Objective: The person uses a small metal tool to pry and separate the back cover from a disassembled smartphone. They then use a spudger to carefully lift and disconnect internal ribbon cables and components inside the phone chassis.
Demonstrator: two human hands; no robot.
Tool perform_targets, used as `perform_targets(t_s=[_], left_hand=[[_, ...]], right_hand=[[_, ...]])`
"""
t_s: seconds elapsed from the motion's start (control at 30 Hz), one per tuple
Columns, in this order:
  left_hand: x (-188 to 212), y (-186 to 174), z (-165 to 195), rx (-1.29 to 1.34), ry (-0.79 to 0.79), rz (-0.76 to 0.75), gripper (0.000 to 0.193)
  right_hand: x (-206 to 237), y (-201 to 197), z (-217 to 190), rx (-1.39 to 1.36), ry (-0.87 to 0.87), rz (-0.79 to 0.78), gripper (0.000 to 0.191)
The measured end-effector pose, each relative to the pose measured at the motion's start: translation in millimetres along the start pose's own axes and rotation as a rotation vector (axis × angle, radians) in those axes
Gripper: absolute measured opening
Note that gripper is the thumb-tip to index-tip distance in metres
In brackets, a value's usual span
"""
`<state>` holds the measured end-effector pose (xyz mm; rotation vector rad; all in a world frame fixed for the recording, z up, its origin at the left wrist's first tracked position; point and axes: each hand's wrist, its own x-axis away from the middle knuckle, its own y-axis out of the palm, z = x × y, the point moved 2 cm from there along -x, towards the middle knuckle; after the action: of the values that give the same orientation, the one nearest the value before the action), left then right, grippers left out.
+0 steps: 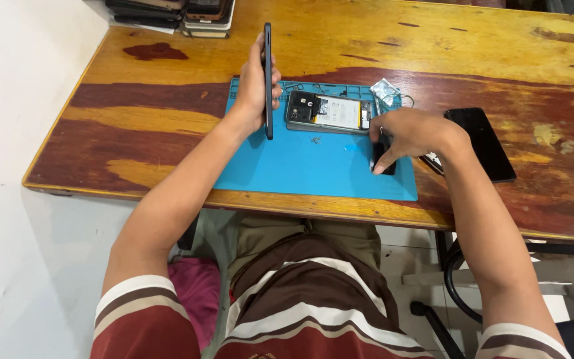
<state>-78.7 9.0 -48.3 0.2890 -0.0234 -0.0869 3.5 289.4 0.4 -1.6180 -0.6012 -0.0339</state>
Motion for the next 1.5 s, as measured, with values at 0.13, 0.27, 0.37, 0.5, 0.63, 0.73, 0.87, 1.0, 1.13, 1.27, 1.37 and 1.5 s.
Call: perform_targets(t_s=[0.13,0.27,0.37,0.5,0.63,0.73,0.87,1.0,1.13,1.27,1.37,1.5], left_hand=[[3.7,4.6,0.1,-0.025,-0.003,-0.019,0.043],[4.3,6.1,-5.1,-0.065,-0.011,0.009,0.047],[0.9,5.8,-8.0,-0.072,-0.013,0.017,0.057],[-1.3,5.5,-9.5,-0.064,0.006,0.005,0.058],[2.9,7.2,-7.1,-0.015,0.020,-0.028,0.056],[10.0,11.8,-5.7,0.061,0.050,-0.054,0.056],[14.6,24.5,-6.1,0.047,0.097,-0.055,0.064],[-6.3,42.7,6.5,-0.138,0.245,-0.019,0.077],[-19.7,53.4,11.8,-0.038,0.413,-0.063,0.073],[-19.4,48.7,8.4,-0.099,0.504,-0.013,0.073],[-10.1,39.1,0.9,-0.163,0.386,0.063,0.071],[0.2,39.4,5.2,-0.108,0.347,0.012,0.065]], right_hand=[[-0.8,-1.8,1.8,-0.043,-0.089,0.057,0.060],[-3.4,-1.1,2.1,-0.206,-0.090,0.039,0.045],[-4.6,-1.7,7.1,-0.365,-0.136,0.021,0.041],[-3.7,-3.2,14.0,-0.612,-0.397,0.048,0.035],[-7.1,-2.0,14.9,-0.930,-0.356,0.241,0.022],[-8.9,-5.0,2.1,-0.944,-0.471,0.477,0.025],[-5.2,6.6,-21.2,-1.077,-0.379,0.481,0.039],[-3.9,3.0,-31.8,-1.044,-0.540,0.572,0.059],[-7.0,-3.7,-23.8,-1.057,-0.576,0.656,0.047],[-18.9,-9.4,-26.6,-1.043,-0.512,0.627,0.016],[-27.6,-10.7,-43.0,-1.064,-0.445,0.612,0.016],[-44.6,-23.0,-69.6,-1.155,-0.475,0.649,0.016]])
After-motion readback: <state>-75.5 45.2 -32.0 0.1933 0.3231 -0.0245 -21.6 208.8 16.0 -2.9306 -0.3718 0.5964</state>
